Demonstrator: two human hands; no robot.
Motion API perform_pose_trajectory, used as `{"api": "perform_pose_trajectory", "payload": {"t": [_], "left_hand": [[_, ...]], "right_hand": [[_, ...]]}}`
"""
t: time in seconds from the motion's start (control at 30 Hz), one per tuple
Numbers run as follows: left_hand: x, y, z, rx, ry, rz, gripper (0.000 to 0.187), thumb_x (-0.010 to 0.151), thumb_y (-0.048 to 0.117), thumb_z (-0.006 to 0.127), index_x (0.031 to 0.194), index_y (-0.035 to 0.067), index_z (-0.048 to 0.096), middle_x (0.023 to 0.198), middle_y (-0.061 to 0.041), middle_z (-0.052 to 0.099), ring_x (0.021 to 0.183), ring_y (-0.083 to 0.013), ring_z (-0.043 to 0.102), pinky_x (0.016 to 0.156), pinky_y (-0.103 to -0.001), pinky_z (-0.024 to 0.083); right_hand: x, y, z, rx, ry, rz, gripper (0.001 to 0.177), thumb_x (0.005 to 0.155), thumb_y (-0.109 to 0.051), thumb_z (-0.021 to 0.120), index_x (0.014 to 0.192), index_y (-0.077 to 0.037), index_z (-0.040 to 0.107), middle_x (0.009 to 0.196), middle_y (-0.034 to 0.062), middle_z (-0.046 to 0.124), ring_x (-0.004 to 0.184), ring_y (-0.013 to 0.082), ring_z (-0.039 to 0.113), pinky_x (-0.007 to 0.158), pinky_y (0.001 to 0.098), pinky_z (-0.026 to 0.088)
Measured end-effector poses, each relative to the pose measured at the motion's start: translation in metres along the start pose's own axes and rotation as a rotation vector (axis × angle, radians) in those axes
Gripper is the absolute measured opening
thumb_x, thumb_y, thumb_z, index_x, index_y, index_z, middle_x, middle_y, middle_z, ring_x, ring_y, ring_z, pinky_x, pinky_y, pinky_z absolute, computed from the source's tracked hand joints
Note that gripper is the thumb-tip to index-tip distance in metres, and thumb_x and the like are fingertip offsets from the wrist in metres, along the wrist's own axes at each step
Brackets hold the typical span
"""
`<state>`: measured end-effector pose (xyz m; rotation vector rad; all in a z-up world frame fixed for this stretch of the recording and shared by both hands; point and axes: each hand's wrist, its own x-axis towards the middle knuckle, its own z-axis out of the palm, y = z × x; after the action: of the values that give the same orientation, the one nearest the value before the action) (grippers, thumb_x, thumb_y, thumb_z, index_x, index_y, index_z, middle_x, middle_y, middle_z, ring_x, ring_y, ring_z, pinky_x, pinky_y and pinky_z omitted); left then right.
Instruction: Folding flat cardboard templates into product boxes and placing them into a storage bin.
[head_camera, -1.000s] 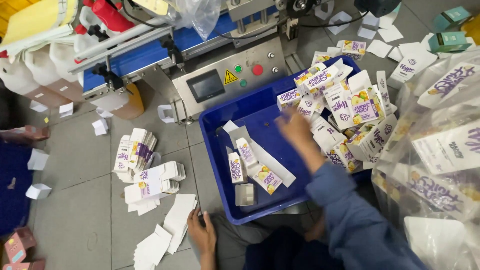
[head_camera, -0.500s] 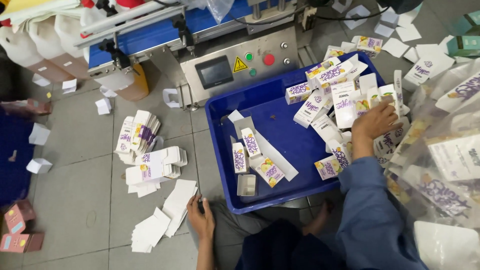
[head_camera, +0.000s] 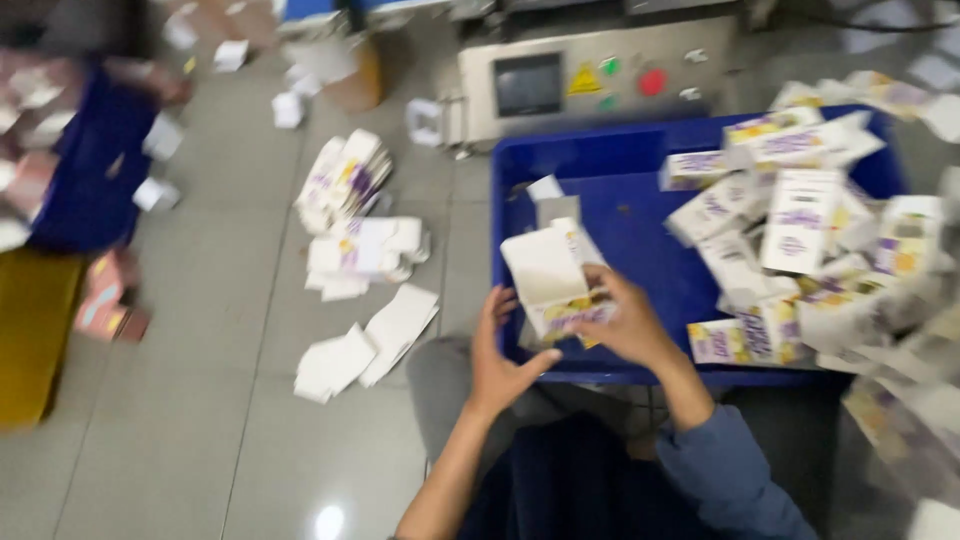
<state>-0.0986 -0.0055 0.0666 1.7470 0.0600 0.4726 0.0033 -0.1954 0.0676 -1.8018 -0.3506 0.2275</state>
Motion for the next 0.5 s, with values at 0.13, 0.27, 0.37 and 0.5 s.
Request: {"api": "perform_pose_trajectory", "payload": {"t": [0.13, 0.27, 0.37, 0.5], "left_hand": [[-0.027, -0.039, -0.021, -0.072, 0.139, -0.136, 0.092, 0.064, 0.013, 0.097, 0.141, -0.009, 0.050, 0.125, -0.027, 0.067, 0.121, -0.0380, 0.065, 0.102, -0.046, 0.049], [-0.073, -0.092, -0.065, 0.088, 0.375, -0.178, 0.079, 0.074, 0.015, 0.092, 0.137, -0.007, 0.051, 0.120, -0.030, 0.067, 0.116, -0.0445, 0.066, 0.099, -0.050, 0.051], [-0.145, -0.173, -0.080, 0.194, 0.443, -0.169, 0.076, 0.079, 0.019, 0.090, 0.136, -0.008, 0.047, 0.119, -0.031, 0.064, 0.115, -0.0476, 0.065, 0.098, -0.054, 0.050], [-0.178, -0.187, -0.090, 0.364, 0.367, 0.060, 0.075, 0.072, 0.046, 0.089, 0.121, -0.001, 0.059, 0.103, -0.020, 0.070, 0.087, -0.0427, 0.074, 0.075, -0.048, 0.059]], "right_hand": [[-0.016, 0.013, 0.054, 0.013, -0.286, 0.074, 0.081, 0.058, -0.010, 0.098, 0.132, -0.013, 0.067, 0.117, 0.0104, 0.076, 0.106, 0.0289, 0.074, 0.092, 0.0445, 0.059], [-0.001, 0.027, 0.081, -0.138, -0.394, 0.010, 0.072, 0.075, -0.002, 0.080, 0.143, -0.010, 0.059, 0.129, 0.0220, 0.067, 0.111, 0.0413, 0.069, 0.089, 0.0457, 0.061], [0.031, 0.023, 0.119, -0.122, -0.386, -0.038, 0.055, 0.083, 0.000, 0.073, 0.137, -0.007, 0.064, 0.122, 0.0211, 0.067, 0.105, 0.0392, 0.072, 0.085, 0.0417, 0.062], [0.090, 0.065, 0.212, -0.312, -0.436, -0.162, 0.041, 0.088, -0.012, 0.075, 0.129, -0.010, 0.070, 0.115, 0.0151, 0.069, 0.103, 0.0337, 0.073, 0.082, 0.0392, 0.063]]}}
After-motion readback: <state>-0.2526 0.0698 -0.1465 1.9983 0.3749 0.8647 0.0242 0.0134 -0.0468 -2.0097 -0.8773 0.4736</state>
